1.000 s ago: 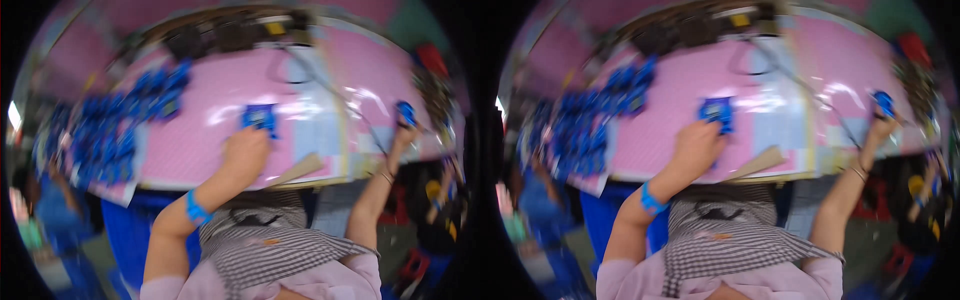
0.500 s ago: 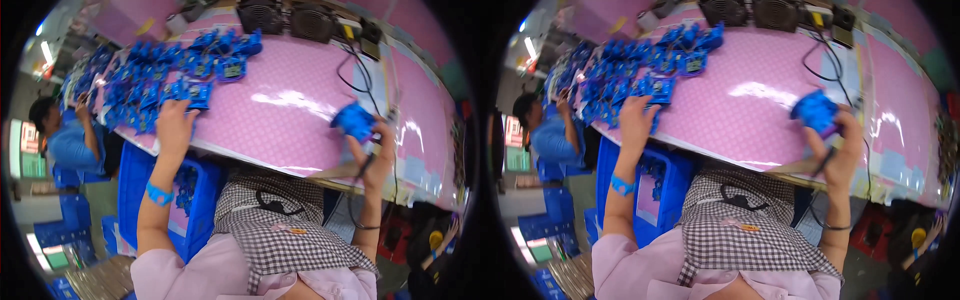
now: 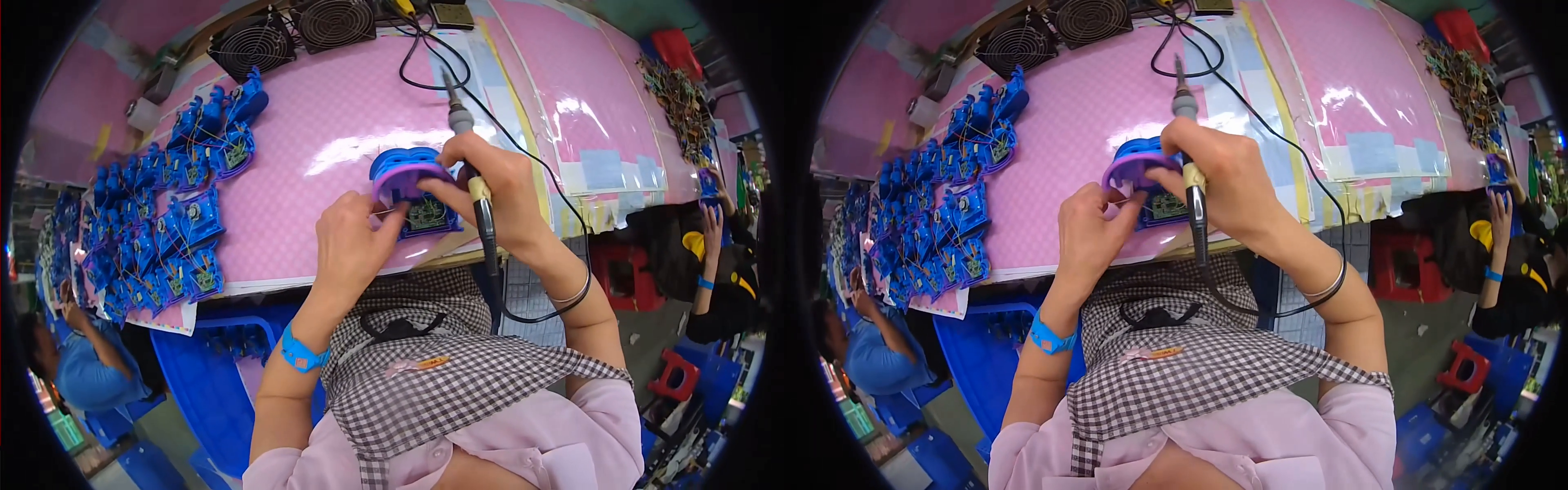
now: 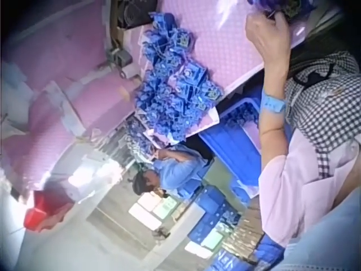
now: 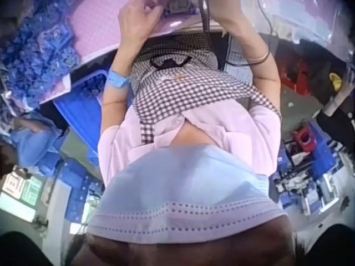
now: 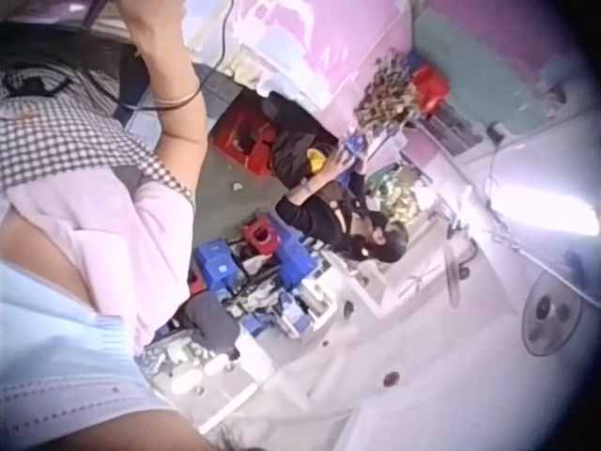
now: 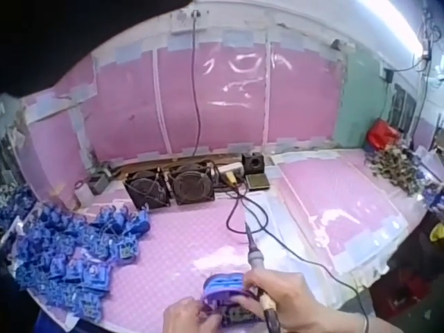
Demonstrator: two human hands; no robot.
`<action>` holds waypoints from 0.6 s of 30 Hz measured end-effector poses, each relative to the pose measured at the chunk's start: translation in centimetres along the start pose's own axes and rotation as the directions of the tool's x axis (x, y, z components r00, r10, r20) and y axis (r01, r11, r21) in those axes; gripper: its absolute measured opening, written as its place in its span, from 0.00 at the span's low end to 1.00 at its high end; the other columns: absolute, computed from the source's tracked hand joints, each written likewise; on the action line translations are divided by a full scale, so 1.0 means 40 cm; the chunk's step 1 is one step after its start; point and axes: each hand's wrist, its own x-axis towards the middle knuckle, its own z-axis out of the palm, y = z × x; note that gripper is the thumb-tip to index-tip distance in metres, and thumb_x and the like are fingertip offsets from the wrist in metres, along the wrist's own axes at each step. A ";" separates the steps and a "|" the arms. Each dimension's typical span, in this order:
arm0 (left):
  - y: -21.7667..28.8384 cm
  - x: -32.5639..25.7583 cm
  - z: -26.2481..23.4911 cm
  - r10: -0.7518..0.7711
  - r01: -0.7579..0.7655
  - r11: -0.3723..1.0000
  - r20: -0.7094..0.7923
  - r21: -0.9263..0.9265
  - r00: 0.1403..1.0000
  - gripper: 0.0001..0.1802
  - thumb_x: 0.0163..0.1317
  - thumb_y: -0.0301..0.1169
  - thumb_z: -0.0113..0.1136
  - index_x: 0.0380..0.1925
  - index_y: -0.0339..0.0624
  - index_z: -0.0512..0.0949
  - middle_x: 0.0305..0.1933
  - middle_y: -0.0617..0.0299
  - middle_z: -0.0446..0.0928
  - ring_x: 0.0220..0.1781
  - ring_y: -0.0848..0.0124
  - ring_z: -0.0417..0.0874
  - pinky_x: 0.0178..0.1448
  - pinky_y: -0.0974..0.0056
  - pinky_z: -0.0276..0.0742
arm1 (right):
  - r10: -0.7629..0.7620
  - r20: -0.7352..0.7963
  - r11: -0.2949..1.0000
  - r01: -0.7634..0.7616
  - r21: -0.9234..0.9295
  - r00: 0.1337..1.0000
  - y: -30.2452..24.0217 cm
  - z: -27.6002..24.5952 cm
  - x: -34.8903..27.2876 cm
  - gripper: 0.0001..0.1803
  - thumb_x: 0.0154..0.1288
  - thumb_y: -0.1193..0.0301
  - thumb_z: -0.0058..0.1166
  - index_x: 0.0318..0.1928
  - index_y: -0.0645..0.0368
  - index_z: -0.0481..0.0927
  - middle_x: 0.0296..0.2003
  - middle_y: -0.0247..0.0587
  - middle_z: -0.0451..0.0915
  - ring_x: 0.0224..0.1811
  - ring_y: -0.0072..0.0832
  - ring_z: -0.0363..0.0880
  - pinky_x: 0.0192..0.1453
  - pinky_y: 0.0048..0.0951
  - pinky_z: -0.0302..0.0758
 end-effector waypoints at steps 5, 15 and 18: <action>-0.011 -0.020 -0.005 -0.119 0.133 0.986 0.134 -0.099 0.984 0.17 0.53 0.38 0.68 0.21 0.32 0.80 0.21 0.52 0.76 0.24 0.60 0.79 0.28 0.59 0.69 | 0.061 -0.096 0.989 -0.073 -0.128 0.994 0.079 -0.055 0.098 0.18 0.48 0.66 0.72 0.31 0.59 0.74 0.22 0.35 0.77 0.19 0.19 0.74 0.23 0.22 0.69; -0.050 -0.006 0.027 -0.111 0.111 0.994 0.190 0.011 0.975 0.18 0.48 0.40 0.70 0.22 0.33 0.81 0.18 0.55 0.73 0.22 0.61 0.77 0.29 0.60 0.72 | -0.032 0.004 0.999 0.032 -0.022 0.999 0.151 0.035 0.031 0.13 0.50 0.77 0.66 0.30 0.62 0.72 0.37 0.46 0.83 0.43 0.38 0.82 0.42 0.31 0.77; -0.051 -0.027 -0.021 -0.116 0.111 0.991 0.058 0.078 0.992 0.17 0.48 0.38 0.69 0.19 0.33 0.79 0.16 0.56 0.72 0.20 0.63 0.76 0.26 0.61 0.69 | 0.038 0.123 0.999 -0.034 -0.040 0.992 0.179 0.056 -0.004 0.09 0.50 0.79 0.60 0.29 0.61 0.71 0.36 0.44 0.82 0.41 0.39 0.81 0.42 0.32 0.77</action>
